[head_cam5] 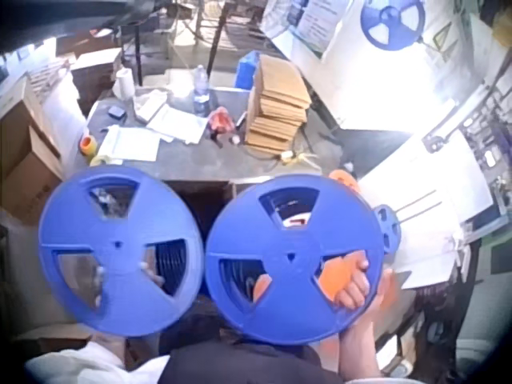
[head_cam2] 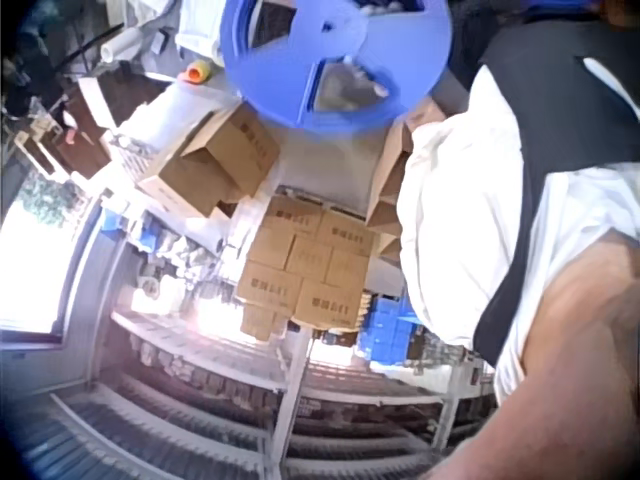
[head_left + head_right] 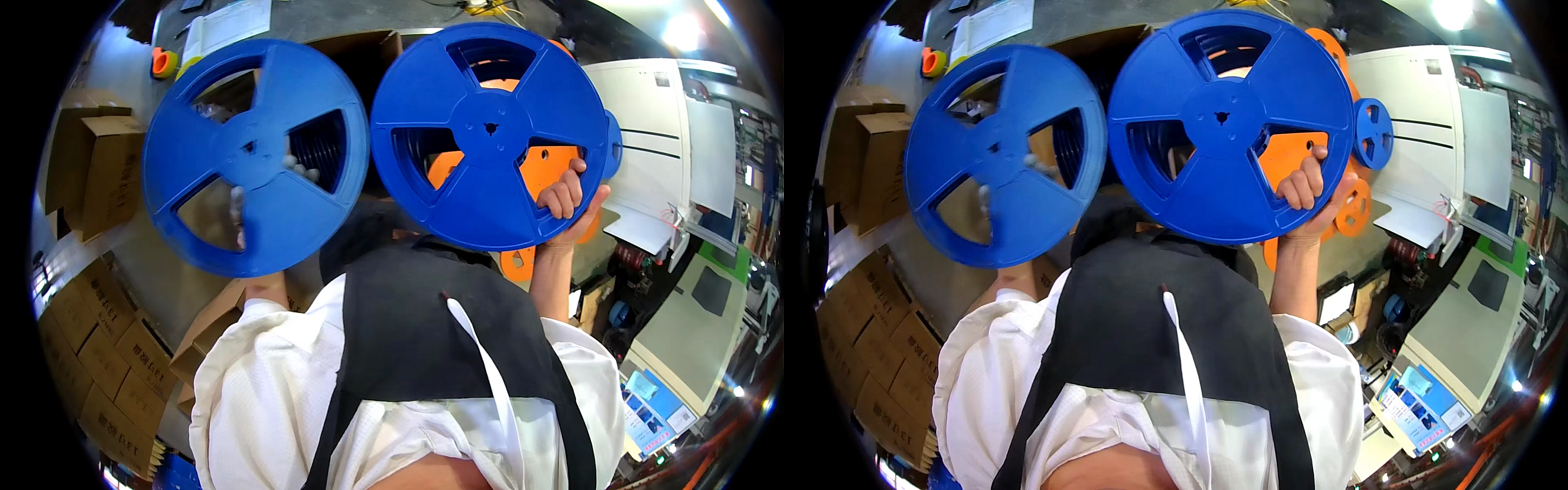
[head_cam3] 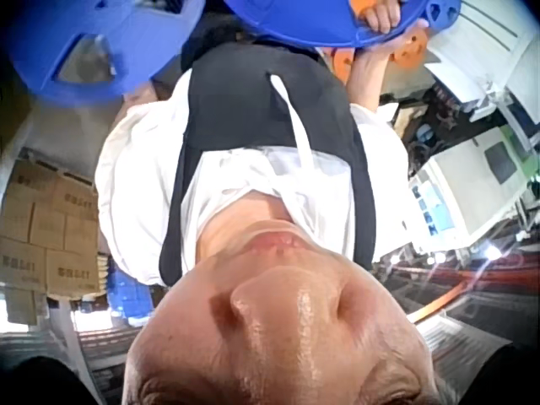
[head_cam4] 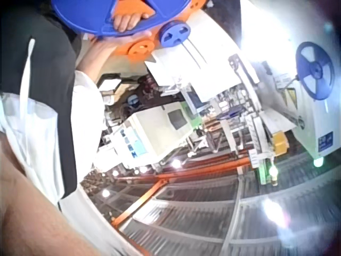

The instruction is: The person picks up blue plastic spools from a table and places them into a cardboard box. The person handles the spools one by one, stacking them vertically inside the box.

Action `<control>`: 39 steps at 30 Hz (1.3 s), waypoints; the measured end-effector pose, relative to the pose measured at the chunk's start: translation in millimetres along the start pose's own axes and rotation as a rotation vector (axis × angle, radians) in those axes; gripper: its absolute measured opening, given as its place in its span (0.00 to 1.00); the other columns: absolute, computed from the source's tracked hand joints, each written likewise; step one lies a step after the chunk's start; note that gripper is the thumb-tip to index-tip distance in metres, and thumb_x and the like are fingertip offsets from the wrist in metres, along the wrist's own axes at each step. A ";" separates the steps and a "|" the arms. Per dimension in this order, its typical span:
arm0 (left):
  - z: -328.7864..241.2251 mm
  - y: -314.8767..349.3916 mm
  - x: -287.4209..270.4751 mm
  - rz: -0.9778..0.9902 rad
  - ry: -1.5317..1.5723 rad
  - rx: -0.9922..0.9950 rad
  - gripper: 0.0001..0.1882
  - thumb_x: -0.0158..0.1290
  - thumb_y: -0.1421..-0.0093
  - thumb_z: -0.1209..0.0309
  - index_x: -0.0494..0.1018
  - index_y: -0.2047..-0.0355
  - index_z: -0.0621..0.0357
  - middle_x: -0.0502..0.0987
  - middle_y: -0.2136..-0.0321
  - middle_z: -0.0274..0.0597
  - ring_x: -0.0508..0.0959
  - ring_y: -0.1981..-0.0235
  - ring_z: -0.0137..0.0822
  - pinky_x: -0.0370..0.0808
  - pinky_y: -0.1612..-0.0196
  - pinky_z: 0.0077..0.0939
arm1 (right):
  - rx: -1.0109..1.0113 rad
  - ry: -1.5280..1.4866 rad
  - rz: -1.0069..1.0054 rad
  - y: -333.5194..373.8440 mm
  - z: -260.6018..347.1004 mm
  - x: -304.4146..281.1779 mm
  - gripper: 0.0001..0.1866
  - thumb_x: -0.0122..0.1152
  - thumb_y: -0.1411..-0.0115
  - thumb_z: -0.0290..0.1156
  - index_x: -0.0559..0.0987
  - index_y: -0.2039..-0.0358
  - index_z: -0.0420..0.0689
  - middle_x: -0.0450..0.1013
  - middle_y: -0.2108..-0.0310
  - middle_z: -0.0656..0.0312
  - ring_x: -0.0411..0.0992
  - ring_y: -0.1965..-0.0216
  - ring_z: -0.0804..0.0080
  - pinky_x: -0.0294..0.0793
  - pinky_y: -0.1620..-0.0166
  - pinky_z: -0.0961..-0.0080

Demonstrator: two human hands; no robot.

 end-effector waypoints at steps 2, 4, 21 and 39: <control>-12.1 -11.3 -35.3 -0.080 -0.053 0.040 0.34 0.57 0.45 0.54 0.63 0.43 0.59 0.71 0.50 0.48 0.73 0.52 0.42 0.70 0.45 0.37 | 0.000 -0.037 0.052 4.8 2.0 1.2 0.25 0.55 0.38 0.48 0.63 0.53 0.39 0.53 0.84 0.71 0.52 0.88 0.85 0.54 0.81 0.86; -26.5 -24.1 -64.7 -0.175 -0.110 0.067 0.33 0.56 0.45 0.55 0.63 0.43 0.59 0.71 0.50 0.47 0.73 0.52 0.42 0.70 0.46 0.37 | -0.017 -0.073 0.061 6.4 3.0 6.4 0.25 0.54 0.37 0.49 0.63 0.54 0.39 0.52 0.84 0.71 0.52 0.88 0.85 0.53 0.81 0.87; 48.3 -45.7 -91.1 -0.329 -0.753 -0.063 0.27 0.53 0.40 0.60 0.64 0.43 0.58 0.72 0.50 0.44 0.74 0.52 0.39 0.72 0.49 0.33 | 0.056 0.498 0.041 -14.0 -53.4 31.3 0.34 0.52 0.40 0.59 0.65 0.49 0.40 0.55 0.82 0.70 0.54 0.87 0.82 0.53 0.81 0.82; 92.4 -25.7 89.7 0.274 0.070 -0.214 0.25 0.50 0.36 0.60 0.63 0.41 0.53 0.71 0.47 0.40 0.73 0.49 0.38 0.72 0.50 0.30 | 0.345 1.298 -0.159 -28.3 -114.1 30.5 0.20 0.58 0.45 0.23 0.70 0.51 0.36 0.74 0.62 0.55 0.73 0.65 0.74 0.73 0.68 0.80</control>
Point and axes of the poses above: each hand's wrist, its own y-axis away from the middle knuckle, its own x-axis out of the palm, z = x × y, the point moved 10 cm from there along -y, towards the middle knuckle
